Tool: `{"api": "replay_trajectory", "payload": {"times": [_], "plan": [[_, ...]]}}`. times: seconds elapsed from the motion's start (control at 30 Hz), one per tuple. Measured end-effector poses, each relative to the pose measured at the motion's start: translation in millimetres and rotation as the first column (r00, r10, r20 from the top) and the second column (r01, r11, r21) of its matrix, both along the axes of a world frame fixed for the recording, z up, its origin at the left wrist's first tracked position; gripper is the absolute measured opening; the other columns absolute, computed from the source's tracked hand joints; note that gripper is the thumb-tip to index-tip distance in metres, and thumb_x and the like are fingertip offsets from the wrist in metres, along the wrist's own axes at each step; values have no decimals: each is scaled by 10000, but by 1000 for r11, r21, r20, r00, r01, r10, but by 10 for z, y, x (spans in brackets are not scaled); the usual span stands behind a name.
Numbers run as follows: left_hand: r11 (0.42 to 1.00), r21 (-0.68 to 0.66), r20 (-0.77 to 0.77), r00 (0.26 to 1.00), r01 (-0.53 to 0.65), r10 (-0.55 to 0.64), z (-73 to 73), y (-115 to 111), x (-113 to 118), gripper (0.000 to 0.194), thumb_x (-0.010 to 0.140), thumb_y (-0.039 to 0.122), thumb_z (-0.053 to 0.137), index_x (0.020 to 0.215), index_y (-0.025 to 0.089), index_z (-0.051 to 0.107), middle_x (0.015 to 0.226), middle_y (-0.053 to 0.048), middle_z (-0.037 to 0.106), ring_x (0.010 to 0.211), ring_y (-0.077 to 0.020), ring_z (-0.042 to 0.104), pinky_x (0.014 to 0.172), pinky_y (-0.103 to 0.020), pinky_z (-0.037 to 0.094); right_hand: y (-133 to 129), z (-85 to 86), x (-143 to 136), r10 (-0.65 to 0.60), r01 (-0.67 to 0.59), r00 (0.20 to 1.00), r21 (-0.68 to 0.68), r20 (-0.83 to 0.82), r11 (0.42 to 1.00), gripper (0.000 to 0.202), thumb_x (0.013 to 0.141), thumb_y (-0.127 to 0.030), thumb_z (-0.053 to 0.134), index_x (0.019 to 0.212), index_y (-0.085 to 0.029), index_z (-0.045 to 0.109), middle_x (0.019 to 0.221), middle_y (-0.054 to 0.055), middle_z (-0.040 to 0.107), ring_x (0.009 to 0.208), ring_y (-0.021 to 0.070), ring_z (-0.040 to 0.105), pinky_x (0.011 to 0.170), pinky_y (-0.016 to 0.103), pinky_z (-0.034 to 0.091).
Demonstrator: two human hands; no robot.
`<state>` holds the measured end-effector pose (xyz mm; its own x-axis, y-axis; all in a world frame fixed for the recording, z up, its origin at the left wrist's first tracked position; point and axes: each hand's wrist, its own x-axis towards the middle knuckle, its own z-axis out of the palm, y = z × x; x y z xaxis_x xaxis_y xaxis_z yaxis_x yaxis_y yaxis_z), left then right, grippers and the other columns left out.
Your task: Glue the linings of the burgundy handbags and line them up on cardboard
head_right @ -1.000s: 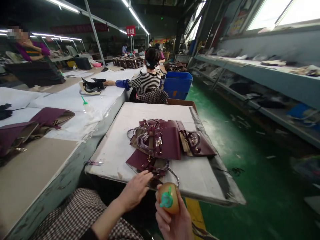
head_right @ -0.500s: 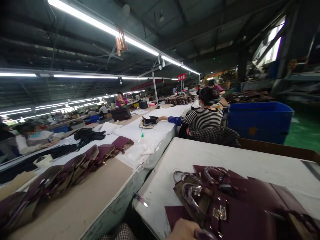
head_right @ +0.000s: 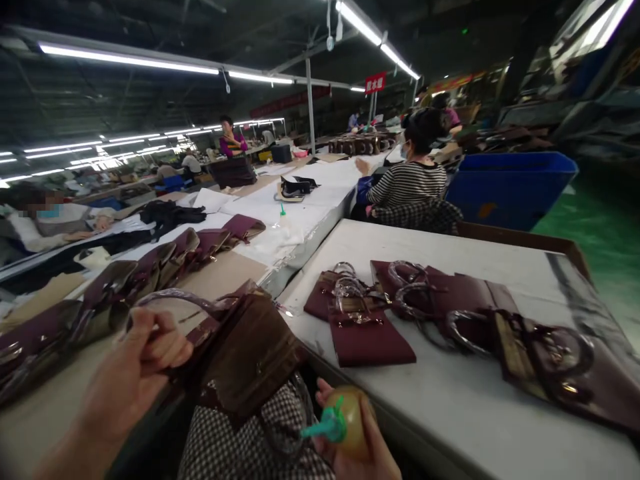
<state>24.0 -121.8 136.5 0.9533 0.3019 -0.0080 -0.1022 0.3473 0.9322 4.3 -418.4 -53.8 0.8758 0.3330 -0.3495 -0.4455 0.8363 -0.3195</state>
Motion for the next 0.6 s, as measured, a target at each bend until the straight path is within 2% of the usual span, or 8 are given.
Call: {"api": "replay_trajectory", "payload": {"times": [0.1,0.2,0.3,0.37,0.43,0.5,0.57,0.6], "plan": [[991,-53,-84,990,-122,117,82,158,-326,414,951,566,635,779,190,612,582,103,118,490,-69,89,470,-211,358,212,7,-36,103,-104,995,20,13,994,481,892,-503,778,1277,-222,707,1302,85,719,1082,238,679,814,327,576],[974,-89,-120,973,-210,199,30,272,-500,395,961,548,626,772,200,607,595,102,82,486,-68,56,446,-197,333,319,39,-122,367,-364,930,100,-11,926,350,919,-468,756,1181,-236,752,1126,54,779,932,248,730,603,283,576],[972,-59,-140,966,-227,217,-176,471,-574,385,948,567,634,829,201,617,609,109,78,487,-66,55,458,-196,317,378,160,-197,600,-578,798,218,-51,787,384,914,-536,738,1036,-177,796,1074,111,786,889,269,756,569,238,560],[960,140,-169,949,-244,266,-395,700,-583,385,939,581,628,924,197,624,620,113,125,485,-64,113,497,-212,355,420,269,-211,657,-629,753,252,-36,735,450,926,-556,713,1023,-123,793,1100,192,769,846,245,760,638,229,567],[856,437,-189,902,-277,389,-633,967,-569,415,910,569,643,1059,183,603,640,107,254,501,-75,251,580,-268,442,479,370,-204,665,-635,747,278,-20,721,527,946,-593,662,1030,-87,783,1114,250,751,800,211,751,672,219,560],[741,589,-185,839,-322,512,-834,1170,-557,570,827,483,741,1248,163,529,758,51,468,620,-140,466,733,-391,517,566,450,-197,671,-637,741,308,-7,707,588,945,-642,623,1029,-81,779,1119,262,746,799,199,749,696,218,556],[598,716,-92,800,-361,593,-971,1207,-568,712,788,371,784,1388,166,459,1040,-70,588,965,-268,588,984,-521,459,673,516,-198,681,-650,732,321,24,688,634,938,-678,592,1031,-78,774,1109,250,751,807,200,752,734,231,557],[482,802,6,812,-352,583,-1023,1153,-582,673,821,333,757,1410,180,470,1172,-113,583,1147,-312,549,1092,-547,376,726,545,-201,692,-667,721,317,44,675,647,941,-688,573,1024,-78,771,1091,235,758,810,204,752,757,244,557]]}}
